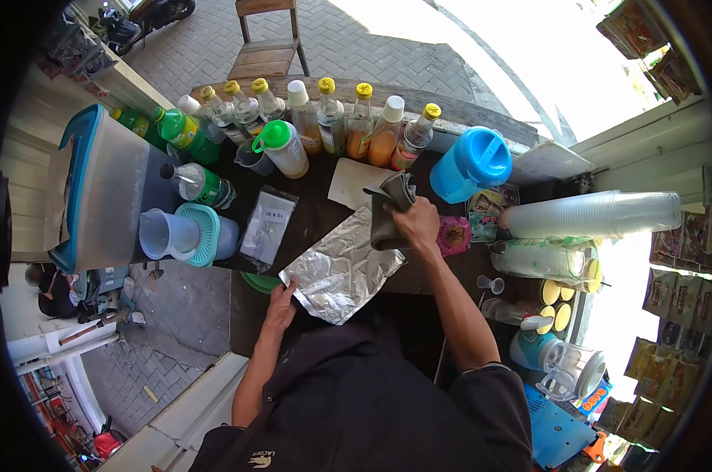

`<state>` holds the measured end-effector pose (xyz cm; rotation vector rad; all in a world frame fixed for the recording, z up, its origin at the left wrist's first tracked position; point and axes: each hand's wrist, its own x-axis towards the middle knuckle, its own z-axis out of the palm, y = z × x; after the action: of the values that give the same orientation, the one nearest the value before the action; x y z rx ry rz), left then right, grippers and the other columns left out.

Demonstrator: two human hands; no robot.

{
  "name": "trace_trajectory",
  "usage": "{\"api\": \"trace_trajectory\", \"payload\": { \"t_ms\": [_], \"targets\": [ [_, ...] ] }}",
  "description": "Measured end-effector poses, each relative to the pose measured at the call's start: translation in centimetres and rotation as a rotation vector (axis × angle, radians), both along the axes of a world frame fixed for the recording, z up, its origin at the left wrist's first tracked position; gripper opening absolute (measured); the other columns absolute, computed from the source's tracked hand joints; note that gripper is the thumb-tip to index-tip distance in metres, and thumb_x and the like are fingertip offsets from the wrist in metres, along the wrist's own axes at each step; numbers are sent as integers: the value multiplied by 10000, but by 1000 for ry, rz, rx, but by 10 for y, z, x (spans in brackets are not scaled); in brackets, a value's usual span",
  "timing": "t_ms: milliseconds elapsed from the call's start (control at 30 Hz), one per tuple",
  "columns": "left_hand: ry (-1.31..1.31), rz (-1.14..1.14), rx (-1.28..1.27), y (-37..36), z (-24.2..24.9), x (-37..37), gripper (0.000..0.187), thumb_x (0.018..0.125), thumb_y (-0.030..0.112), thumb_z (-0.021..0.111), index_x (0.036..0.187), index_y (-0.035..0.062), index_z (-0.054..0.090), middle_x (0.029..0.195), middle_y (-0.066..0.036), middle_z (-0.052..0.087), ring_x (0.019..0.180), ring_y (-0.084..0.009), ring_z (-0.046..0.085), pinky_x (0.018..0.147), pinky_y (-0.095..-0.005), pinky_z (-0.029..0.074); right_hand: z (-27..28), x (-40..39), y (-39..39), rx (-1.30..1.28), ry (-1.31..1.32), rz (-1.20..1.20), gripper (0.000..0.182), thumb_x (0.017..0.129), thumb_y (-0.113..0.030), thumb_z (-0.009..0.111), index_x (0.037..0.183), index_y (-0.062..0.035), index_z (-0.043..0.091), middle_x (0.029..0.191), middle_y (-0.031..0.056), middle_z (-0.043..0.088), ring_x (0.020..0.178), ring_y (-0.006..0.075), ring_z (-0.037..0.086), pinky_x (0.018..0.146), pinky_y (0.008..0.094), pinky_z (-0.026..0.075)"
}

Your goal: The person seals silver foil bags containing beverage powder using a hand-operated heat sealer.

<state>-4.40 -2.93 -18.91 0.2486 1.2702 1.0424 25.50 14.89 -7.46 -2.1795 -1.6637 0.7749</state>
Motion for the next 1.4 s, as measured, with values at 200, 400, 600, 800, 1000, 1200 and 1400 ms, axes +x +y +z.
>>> {"api": "trace_trajectory", "payload": {
  "t_ms": [200,400,600,800,1000,1200,1400],
  "targets": [
    [-142,-430,-162,-19,29,28,590,788,79,727,1296,30,432,1227,-90,546,1119,-224,539,937,-344,442,-25,-57,-129,-110,401,198,611,575,-420,829,1038,-58,659,918,164,680,876,320,659,782,398,505],
    [-61,-502,-149,-34,-9,30,632,782,-10,694,1332,58,390,1186,-87,557,1064,-224,571,853,-377,523,-68,-14,-154,196,-36,293,279,605,-167,742,808,-76,573,747,100,583,738,336,611,630,431,477],
    [-111,-468,-187,-16,33,44,595,832,-1,648,1344,82,357,1169,-87,561,1006,-221,598,780,-363,563,-16,7,-128,425,86,-214,243,671,-122,753,838,-37,599,773,118,617,732,327,617,626,390,484],
    [-79,-474,-178,-20,19,38,578,841,1,634,1341,113,367,1189,-73,549,1013,-215,592,741,-350,562,-85,-35,-156,54,148,279,333,639,-242,763,921,-109,648,879,116,661,840,342,637,714,408,501],
    [-13,-426,-172,-23,26,37,505,823,1,661,1266,19,418,1051,-107,595,893,-226,621,706,-340,563,-71,18,-118,195,-80,74,309,670,-276,742,886,-92,619,805,108,630,748,348,623,649,436,484],
    [122,-443,-34,2,36,18,332,818,62,689,1100,-34,543,910,-89,627,733,-179,615,658,-293,532,-60,83,-114,199,-60,-195,357,649,-264,782,947,-117,652,872,122,671,836,350,634,683,444,488],
    [266,-300,75,47,20,-26,229,853,147,660,1011,-16,623,854,-22,637,683,-114,571,641,-251,457,-76,59,-136,156,584,-513,443,664,-205,794,1075,-121,652,990,123,681,946,314,643,793,378,500]
  ]
}}
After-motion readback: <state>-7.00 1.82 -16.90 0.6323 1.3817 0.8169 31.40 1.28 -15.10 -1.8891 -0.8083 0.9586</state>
